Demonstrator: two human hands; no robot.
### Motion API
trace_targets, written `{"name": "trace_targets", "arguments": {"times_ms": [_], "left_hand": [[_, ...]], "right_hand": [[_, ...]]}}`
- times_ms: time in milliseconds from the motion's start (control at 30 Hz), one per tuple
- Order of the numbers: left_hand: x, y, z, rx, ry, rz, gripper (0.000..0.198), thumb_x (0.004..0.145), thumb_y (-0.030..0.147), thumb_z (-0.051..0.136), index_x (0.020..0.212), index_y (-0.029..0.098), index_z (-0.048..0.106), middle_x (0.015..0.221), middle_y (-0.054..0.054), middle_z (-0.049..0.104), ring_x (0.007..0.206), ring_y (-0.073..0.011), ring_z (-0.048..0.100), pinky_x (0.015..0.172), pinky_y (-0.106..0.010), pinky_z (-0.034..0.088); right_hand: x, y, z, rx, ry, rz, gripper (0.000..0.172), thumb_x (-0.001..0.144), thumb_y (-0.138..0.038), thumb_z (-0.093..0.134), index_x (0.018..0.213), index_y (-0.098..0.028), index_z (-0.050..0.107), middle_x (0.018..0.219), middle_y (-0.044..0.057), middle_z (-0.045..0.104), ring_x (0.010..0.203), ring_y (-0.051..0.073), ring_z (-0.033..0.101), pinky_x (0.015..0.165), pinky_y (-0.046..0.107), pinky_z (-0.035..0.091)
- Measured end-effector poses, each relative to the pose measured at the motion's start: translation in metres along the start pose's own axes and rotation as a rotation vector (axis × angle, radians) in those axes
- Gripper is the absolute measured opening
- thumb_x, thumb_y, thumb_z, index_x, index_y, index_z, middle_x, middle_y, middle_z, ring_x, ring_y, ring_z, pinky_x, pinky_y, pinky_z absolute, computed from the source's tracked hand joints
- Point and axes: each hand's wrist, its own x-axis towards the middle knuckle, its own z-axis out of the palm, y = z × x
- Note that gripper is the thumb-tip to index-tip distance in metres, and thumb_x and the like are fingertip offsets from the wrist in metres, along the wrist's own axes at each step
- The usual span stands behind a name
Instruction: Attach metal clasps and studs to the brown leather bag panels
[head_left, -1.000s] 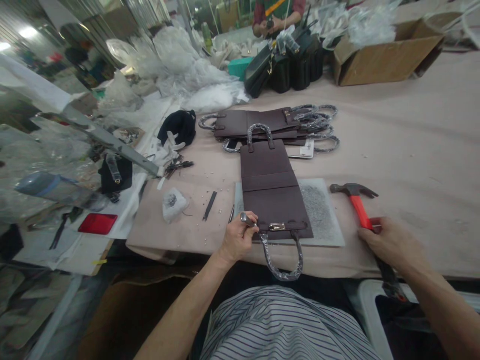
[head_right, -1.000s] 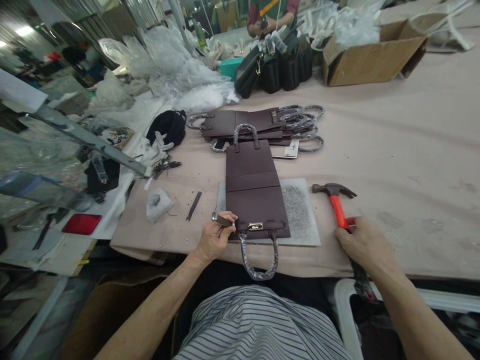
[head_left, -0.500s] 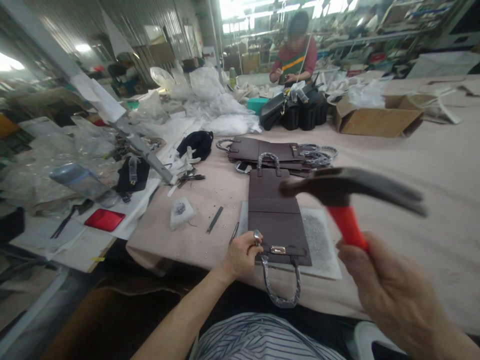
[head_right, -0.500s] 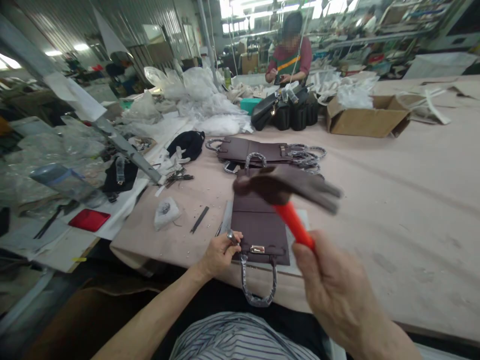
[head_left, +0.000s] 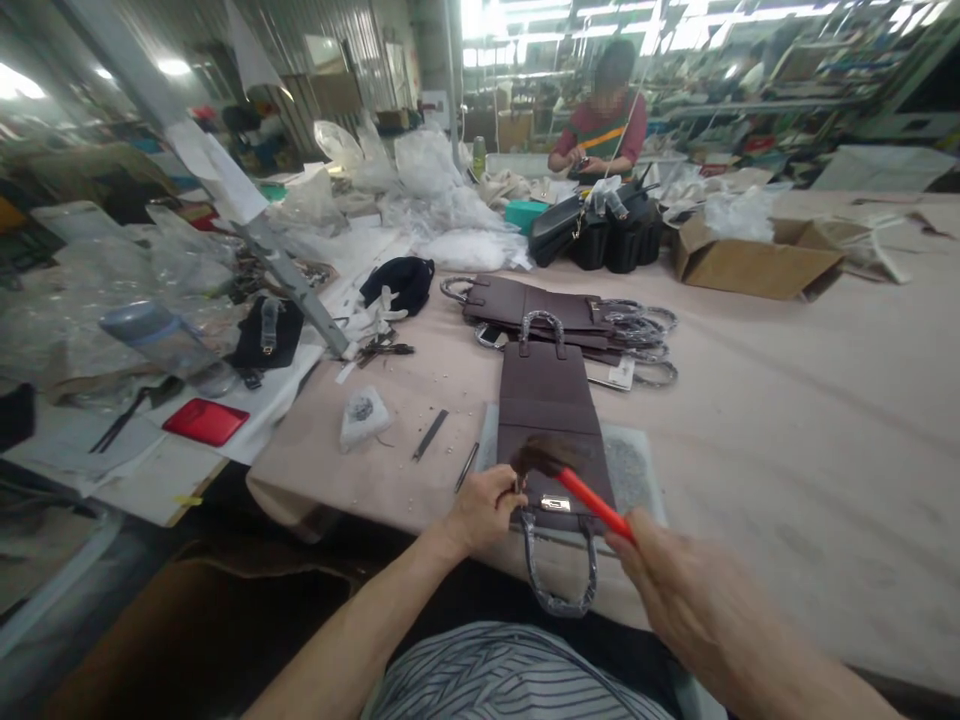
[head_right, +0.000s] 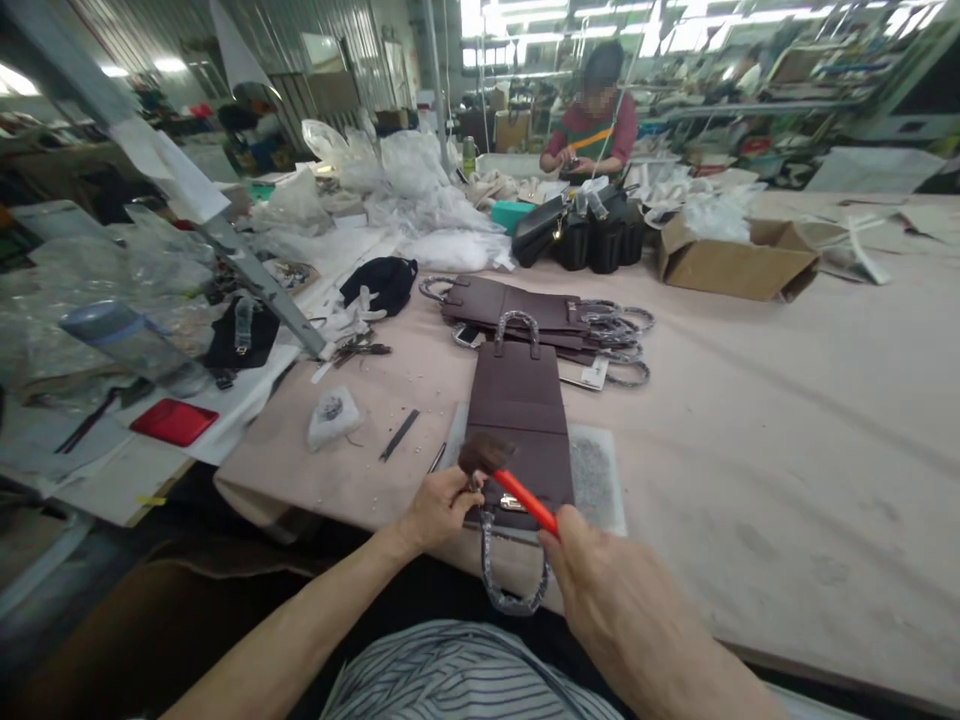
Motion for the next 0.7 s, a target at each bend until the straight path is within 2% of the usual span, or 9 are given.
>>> {"name": "trace_targets", "arguments": {"times_ms": [67,133,200,300,367,467,567,633,700], "left_hand": [[0.0,0.001,0.0,-0.006,0.003,-0.003,0.012,0.084,0.012,0.061,0.088,0.021,0.065,0.084,-0.003,0.069,0.079,-0.0188,0.068,0.076,-0.031,0.058],[0.0,0.003,0.0,-0.025,0.012,0.013,0.012,0.085,0.011,0.06,0.089,0.021,0.065,0.088,-0.004,0.07,0.084,-0.0197,0.069,0.081,-0.032,0.059],[0.0,0.005,-0.001,-0.038,0.014,0.03,0.012,0.086,0.011,0.059,0.09,0.02,0.064,0.091,-0.005,0.071,0.086,-0.02,0.07,0.082,-0.033,0.059],[0.001,0.006,-0.002,-0.045,0.008,0.047,0.013,0.087,0.01,0.058,0.093,0.02,0.064,0.093,-0.006,0.072,0.087,-0.0194,0.071,0.082,-0.032,0.06],[0.0,0.006,-0.002,-0.046,0.003,0.052,0.014,0.087,0.01,0.058,0.095,0.02,0.065,0.094,-0.006,0.072,0.087,-0.019,0.071,0.082,-0.032,0.06],[-0.002,0.004,-0.003,-0.028,0.004,0.046,0.014,0.088,0.013,0.058,0.098,0.019,0.065,0.099,-0.007,0.073,0.091,-0.0196,0.072,0.084,-0.033,0.06],[-0.003,0.002,-0.004,-0.006,-0.012,0.031,0.015,0.09,0.015,0.058,0.103,0.019,0.065,0.104,-0.008,0.073,0.096,-0.0202,0.073,0.086,-0.033,0.06],[-0.004,0.002,-0.004,0.0,-0.017,0.032,0.016,0.091,0.016,0.058,0.106,0.019,0.064,0.107,-0.009,0.074,0.099,-0.0201,0.073,0.087,-0.033,0.061],[-0.003,0.003,-0.005,0.009,-0.008,0.047,0.016,0.092,0.017,0.059,0.107,0.019,0.064,0.108,-0.009,0.074,0.102,-0.0203,0.073,0.089,-0.033,0.061]], "right_hand": [[0.001,0.009,0.0,0.028,-0.062,-0.021,0.051,0.096,-0.068,0.039,0.069,-0.026,0.049,0.044,-0.003,0.046,0.034,0.012,0.034,0.04,0.029,0.018],[0.004,0.028,-0.004,0.065,-0.036,0.06,0.047,0.096,-0.063,0.041,0.069,-0.026,0.048,0.045,-0.003,0.045,0.036,0.012,0.037,0.041,0.027,0.024],[0.005,0.058,-0.006,0.116,-0.005,0.241,0.045,0.093,-0.063,0.042,0.068,-0.026,0.046,0.047,-0.003,0.046,0.039,0.013,0.041,0.041,0.026,0.029],[0.0,0.111,0.003,0.253,-0.107,0.613,0.043,0.091,-0.06,0.038,0.067,-0.025,0.046,0.051,-0.002,0.048,0.038,0.013,0.041,0.036,0.026,0.031],[-0.008,0.144,0.013,0.247,-0.124,0.72,0.042,0.094,-0.055,0.034,0.07,-0.024,0.048,0.053,-0.001,0.051,0.038,0.014,0.043,0.036,0.027,0.035],[-0.018,0.176,0.027,0.051,-0.063,0.697,0.038,0.095,-0.044,0.034,0.071,-0.021,0.053,0.058,0.005,0.057,0.046,0.019,0.054,0.044,0.032,0.045],[-0.021,0.181,0.042,-0.081,0.037,0.63,0.027,0.091,-0.036,0.045,0.088,-0.016,0.063,0.091,0.018,0.068,0.081,0.029,0.067,0.069,0.043,0.054],[-0.02,0.167,0.057,-0.158,0.117,0.424,0.031,0.092,-0.034,0.05,0.109,-0.013,0.064,0.119,0.023,0.064,0.108,0.035,0.063,0.089,0.05,0.052],[-0.019,0.145,0.075,-0.175,0.141,0.143,0.037,0.094,-0.034,0.052,0.124,-0.014,0.06,0.132,0.021,0.059,0.121,0.036,0.056,0.1,0.053,0.048]]}}
